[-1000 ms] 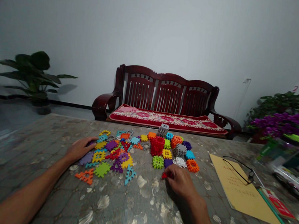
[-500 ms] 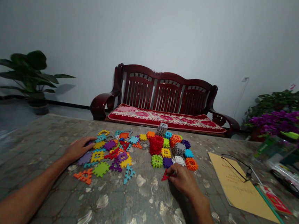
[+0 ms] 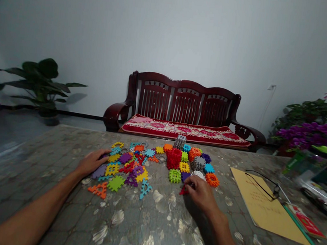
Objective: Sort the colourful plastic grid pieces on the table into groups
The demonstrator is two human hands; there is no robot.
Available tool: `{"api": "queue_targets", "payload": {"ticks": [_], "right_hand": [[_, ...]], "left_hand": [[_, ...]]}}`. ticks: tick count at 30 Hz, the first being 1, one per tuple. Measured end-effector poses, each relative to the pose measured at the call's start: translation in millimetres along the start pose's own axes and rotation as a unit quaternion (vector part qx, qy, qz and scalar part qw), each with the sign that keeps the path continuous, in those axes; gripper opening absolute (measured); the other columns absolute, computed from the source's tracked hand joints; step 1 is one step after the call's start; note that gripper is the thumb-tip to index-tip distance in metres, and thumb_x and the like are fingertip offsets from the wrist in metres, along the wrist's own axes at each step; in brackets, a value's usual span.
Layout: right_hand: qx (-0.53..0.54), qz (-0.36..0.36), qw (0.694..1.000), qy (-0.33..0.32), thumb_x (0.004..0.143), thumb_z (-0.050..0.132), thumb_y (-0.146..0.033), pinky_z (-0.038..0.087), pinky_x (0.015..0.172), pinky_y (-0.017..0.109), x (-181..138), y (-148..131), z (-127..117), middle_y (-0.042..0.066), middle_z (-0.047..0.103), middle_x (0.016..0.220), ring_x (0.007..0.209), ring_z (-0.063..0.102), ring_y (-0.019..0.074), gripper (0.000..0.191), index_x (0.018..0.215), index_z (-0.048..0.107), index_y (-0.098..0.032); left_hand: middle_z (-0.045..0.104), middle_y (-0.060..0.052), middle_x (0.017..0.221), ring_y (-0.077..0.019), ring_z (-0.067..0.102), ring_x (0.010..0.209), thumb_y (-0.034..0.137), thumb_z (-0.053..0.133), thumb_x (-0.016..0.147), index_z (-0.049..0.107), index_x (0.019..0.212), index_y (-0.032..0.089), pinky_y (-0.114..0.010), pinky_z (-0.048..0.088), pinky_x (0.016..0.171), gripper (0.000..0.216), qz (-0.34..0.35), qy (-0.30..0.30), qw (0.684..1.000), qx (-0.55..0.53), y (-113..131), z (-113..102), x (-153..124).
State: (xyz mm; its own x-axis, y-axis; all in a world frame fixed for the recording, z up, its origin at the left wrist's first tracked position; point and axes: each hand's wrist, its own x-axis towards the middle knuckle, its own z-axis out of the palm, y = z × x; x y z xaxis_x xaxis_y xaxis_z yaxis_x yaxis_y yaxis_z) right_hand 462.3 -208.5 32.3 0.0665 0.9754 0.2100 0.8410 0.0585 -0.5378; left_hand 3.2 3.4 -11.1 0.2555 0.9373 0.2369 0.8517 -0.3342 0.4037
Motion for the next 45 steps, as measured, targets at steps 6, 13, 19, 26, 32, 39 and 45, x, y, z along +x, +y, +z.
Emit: {"api": "queue_targets", "payload": {"ticks": [6, 13, 19, 26, 32, 39, 45], "right_hand": [[-0.012, -0.084, 0.996, -0.021, 0.081, 0.049, -0.017, 0.047, 0.074, 0.028, 12.5, -42.0, 22.3, 0.004, 0.071, 0.088, 0.083, 0.065, 0.0193, 0.023, 0.09, 0.07, -0.02], [-0.045, -0.088, 0.994, -0.035, 0.079, 0.052, -0.007, 0.048, 0.084, 0.027, 52.5, -93.2, 64.1, 0.005, 0.074, 0.103, 0.095, 0.067, 0.0192, 0.033, 0.103, 0.071, -0.019], [-0.064, -0.031, 0.997, -0.021, 0.088, 0.05, -0.015, 0.046, 0.089, 0.025, 101.3, -137.5, 101.8, 0.005, 0.072, 0.115, 0.105, 0.065, 0.0173, 0.031, 0.112, 0.069, -0.02], [-0.133, 0.018, 0.99, -0.036, 0.086, 0.059, -0.028, 0.046, 0.088, 0.031, 131.9, -165.9, 127.9, 0.014, 0.068, 0.117, 0.108, 0.063, 0.0248, 0.03, 0.112, 0.068, -0.017], [-0.162, 0.033, 0.986, -0.033, 0.083, 0.056, -0.016, 0.047, 0.087, 0.031, 138.8, -166.0, 137.1, 0.019, 0.066, 0.118, 0.105, 0.064, 0.0261, 0.027, 0.105, 0.072, -0.013], [-0.128, 0.012, 0.992, -0.015, 0.079, 0.056, -0.007, 0.047, 0.088, 0.03, 134.5, -159.0, 130.9, 0.016, 0.069, 0.111, 0.104, 0.064, 0.0243, 0.03, 0.103, 0.072, -0.013], [-0.039, -0.076, 0.996, 0.009, 0.08, 0.064, -0.015, 0.048, 0.093, 0.028, 99.2, -131.3, 97.9, 0.006, 0.069, 0.114, 0.105, 0.062, 0.0186, 0.037, 0.117, 0.067, -0.021]], "left_hand": [[0.063, -0.005, 0.135, -0.0248, 0.055, 0.126, 0.043, 0.043, 0.089, 0.062, 0.126, 0.026, -0.042, 0.037, 0.11, 0.045, 0.022, -0.006, 1.0, -0.013, -1.3, 2.9, -5.7], [0.063, -0.006, 0.136, -0.0239, 0.057, 0.124, 0.042, 0.039, 0.091, 0.059, 0.131, 0.023, -0.042, 0.039, 0.11, 0.049, 0.016, -0.017, 0.998, -0.052, 5.4, -0.6, -22.4], [0.066, -0.006, 0.131, -0.0246, 0.06, 0.117, 0.042, 0.043, 0.089, 0.058, 0.132, 0.023, -0.041, 0.044, 0.105, 0.049, -0.002, 0.011, 0.996, -0.087, 6.6, 0.2, -31.3], [0.067, -0.006, 0.13, -0.0241, 0.059, 0.12, 0.038, 0.045, 0.088, 0.063, 0.125, 0.022, -0.04, 0.041, 0.107, 0.044, -0.004, 0.007, 0.996, -0.091, 6.3, 1.0, -30.6], [0.066, -0.008, 0.131, -0.0244, 0.058, 0.123, 0.037, 0.046, 0.087, 0.068, 0.117, 0.02, -0.04, 0.039, 0.109, 0.04, 0.007, 0.009, 0.997, -0.079, 5.2, 2.0, -29.5], [0.066, -0.007, 0.131, -0.025, 0.059, 0.122, 0.037, 0.048, 0.085, 0.07, 0.112, 0.021, -0.041, 0.041, 0.109, 0.038, 0.007, 0.016, 0.996, -0.086, 4.5, 2.5, -28.7], [0.066, -0.006, 0.133, -0.0249, 0.059, 0.123, 0.037, 0.048, 0.084, 0.072, 0.108, 0.023, -0.041, 0.041, 0.109, 0.037, 0.003, 0.009, 0.995, -0.096, 4.6, 0.7, -28.4]]}}
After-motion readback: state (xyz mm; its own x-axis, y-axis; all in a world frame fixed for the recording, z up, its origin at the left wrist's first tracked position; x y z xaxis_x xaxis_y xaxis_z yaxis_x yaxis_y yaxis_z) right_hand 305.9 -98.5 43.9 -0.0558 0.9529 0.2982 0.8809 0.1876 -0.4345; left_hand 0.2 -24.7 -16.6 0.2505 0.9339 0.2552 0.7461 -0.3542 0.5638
